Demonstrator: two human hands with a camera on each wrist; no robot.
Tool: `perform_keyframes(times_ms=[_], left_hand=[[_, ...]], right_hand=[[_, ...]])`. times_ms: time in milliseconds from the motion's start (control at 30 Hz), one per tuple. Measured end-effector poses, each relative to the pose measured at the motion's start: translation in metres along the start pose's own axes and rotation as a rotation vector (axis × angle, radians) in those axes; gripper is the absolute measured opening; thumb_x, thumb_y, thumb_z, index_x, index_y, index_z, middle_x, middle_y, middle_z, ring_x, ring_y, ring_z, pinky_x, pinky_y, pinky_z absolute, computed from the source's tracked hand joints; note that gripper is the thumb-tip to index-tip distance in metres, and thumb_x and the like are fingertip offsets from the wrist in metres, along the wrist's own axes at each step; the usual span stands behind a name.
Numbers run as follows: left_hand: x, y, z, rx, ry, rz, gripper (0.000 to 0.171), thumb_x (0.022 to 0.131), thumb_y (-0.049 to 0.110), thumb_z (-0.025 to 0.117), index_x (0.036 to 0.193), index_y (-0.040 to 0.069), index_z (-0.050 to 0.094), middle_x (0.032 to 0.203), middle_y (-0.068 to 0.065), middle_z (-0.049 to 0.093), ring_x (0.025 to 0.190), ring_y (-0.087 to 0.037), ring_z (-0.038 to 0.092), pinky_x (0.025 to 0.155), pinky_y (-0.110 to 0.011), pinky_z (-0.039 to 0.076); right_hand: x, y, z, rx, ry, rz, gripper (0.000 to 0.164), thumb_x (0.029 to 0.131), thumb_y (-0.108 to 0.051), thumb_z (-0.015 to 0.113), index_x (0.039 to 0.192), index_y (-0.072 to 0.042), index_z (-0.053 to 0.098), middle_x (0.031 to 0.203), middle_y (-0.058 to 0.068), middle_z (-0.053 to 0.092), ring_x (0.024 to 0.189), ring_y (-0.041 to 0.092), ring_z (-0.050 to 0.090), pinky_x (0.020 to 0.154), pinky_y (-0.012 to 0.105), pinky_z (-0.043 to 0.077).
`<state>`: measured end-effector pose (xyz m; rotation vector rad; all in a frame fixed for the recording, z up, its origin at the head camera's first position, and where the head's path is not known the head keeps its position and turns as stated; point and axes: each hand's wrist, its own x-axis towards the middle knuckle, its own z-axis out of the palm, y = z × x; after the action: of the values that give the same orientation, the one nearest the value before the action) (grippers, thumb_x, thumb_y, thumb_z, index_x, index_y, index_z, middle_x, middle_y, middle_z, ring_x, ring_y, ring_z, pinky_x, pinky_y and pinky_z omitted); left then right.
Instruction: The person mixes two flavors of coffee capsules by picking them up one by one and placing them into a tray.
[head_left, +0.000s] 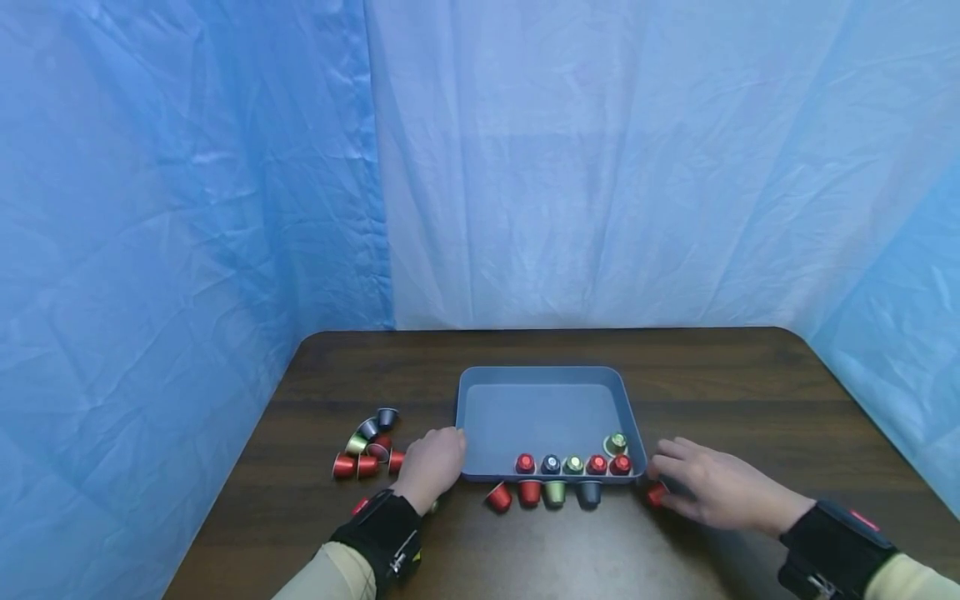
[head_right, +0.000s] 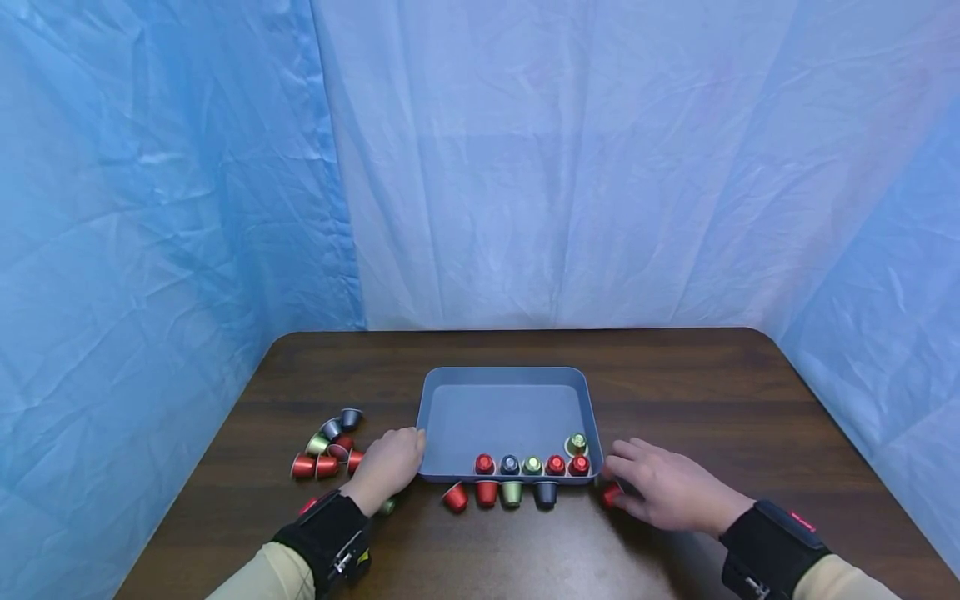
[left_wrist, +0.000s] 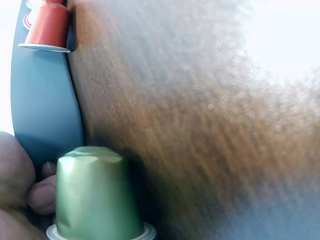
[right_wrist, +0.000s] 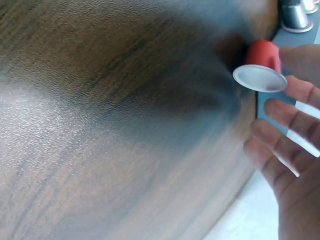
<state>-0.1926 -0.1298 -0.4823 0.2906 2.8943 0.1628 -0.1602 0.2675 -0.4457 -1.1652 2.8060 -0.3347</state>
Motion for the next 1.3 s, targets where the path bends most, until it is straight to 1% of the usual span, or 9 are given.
perform_keyframes(times_ms=[100, 233, 400, 667, 833, 1100, 1300], left_hand=[[0.000, 0.000, 0.000, -0.004, 0.002, -0.001, 0.012, 0.100, 0.017, 0.066, 0.105, 0.006, 0.068, 0.080, -0.005, 0.057, 0.072, -0.019, 0.057, 0.070, -0.041, 0.057], [0.000, 0.000, 0.000, -0.001, 0.002, 0.001, 0.012, 0.101, 0.017, 0.066, 0.104, 0.006, 0.069, 0.080, -0.005, 0.057, 0.072, -0.020, 0.057, 0.070, -0.041, 0.057], [0.000, 0.000, 0.000, 0.003, 0.001, 0.002, 0.012, 0.102, 0.016, 0.064, 0.106, 0.006, 0.069, 0.082, -0.005, 0.058, 0.073, -0.020, 0.058, 0.072, -0.043, 0.057], [0.000, 0.000, 0.000, -0.013, -0.003, -0.001, 0.014, 0.102, 0.017, 0.063, 0.108, 0.005, 0.068, 0.082, -0.005, 0.058, 0.073, -0.020, 0.057, 0.073, -0.043, 0.056], [0.000, 0.000, 0.000, -0.007, -0.004, 0.000, 0.012, 0.101, 0.016, 0.065, 0.105, 0.005, 0.069, 0.081, -0.005, 0.058, 0.073, -0.020, 0.056, 0.072, -0.042, 0.056], [0.001, 0.000, 0.000, 0.005, -0.002, 0.004, 0.011, 0.101, 0.015, 0.064, 0.104, 0.006, 0.069, 0.082, -0.005, 0.058, 0.073, -0.020, 0.057, 0.072, -0.044, 0.056], [0.001, 0.000, 0.000, 0.002, -0.003, 0.002, 0.011, 0.101, 0.015, 0.064, 0.104, 0.006, 0.069, 0.082, -0.005, 0.059, 0.073, -0.021, 0.057, 0.072, -0.044, 0.056]], right_hand=[[-0.001, 0.001, 0.003, 0.010, 0.008, -0.013, 0.027, 0.085, -0.028, 0.084, 0.107, -0.027, 0.068, 0.096, -0.018, 0.054, 0.085, -0.003, 0.053, 0.068, 0.022, 0.053], [-0.002, 0.001, 0.005, 0.025, -0.005, -0.012, 0.029, 0.084, -0.029, 0.084, 0.108, -0.027, 0.068, 0.097, -0.018, 0.054, 0.087, -0.003, 0.054, 0.068, 0.022, 0.054], [-0.002, 0.001, 0.009, 0.043, -0.003, -0.039, 0.031, 0.084, -0.028, 0.084, 0.109, -0.027, 0.067, 0.100, -0.017, 0.055, 0.088, -0.002, 0.054, 0.068, 0.023, 0.054], [-0.002, 0.002, 0.015, 0.055, -0.020, -0.038, 0.032, 0.082, -0.025, 0.085, 0.108, -0.029, 0.067, 0.099, -0.017, 0.057, 0.087, -0.002, 0.056, 0.069, 0.023, 0.054], [-0.002, 0.002, 0.016, 0.068, -0.010, -0.047, 0.031, 0.082, -0.024, 0.086, 0.107, -0.027, 0.067, 0.095, -0.019, 0.056, 0.083, -0.004, 0.053, 0.067, 0.022, 0.052], [0.000, 0.001, 0.015, 0.081, -0.027, -0.051, 0.033, 0.082, -0.021, 0.086, 0.109, -0.025, 0.068, 0.097, -0.017, 0.060, 0.085, -0.001, 0.055, 0.070, 0.023, 0.054], [0.000, 0.002, 0.015, 0.093, -0.038, -0.061, 0.033, 0.083, -0.021, 0.086, 0.110, -0.026, 0.068, 0.097, -0.018, 0.060, 0.086, -0.002, 0.056, 0.070, 0.023, 0.054]])
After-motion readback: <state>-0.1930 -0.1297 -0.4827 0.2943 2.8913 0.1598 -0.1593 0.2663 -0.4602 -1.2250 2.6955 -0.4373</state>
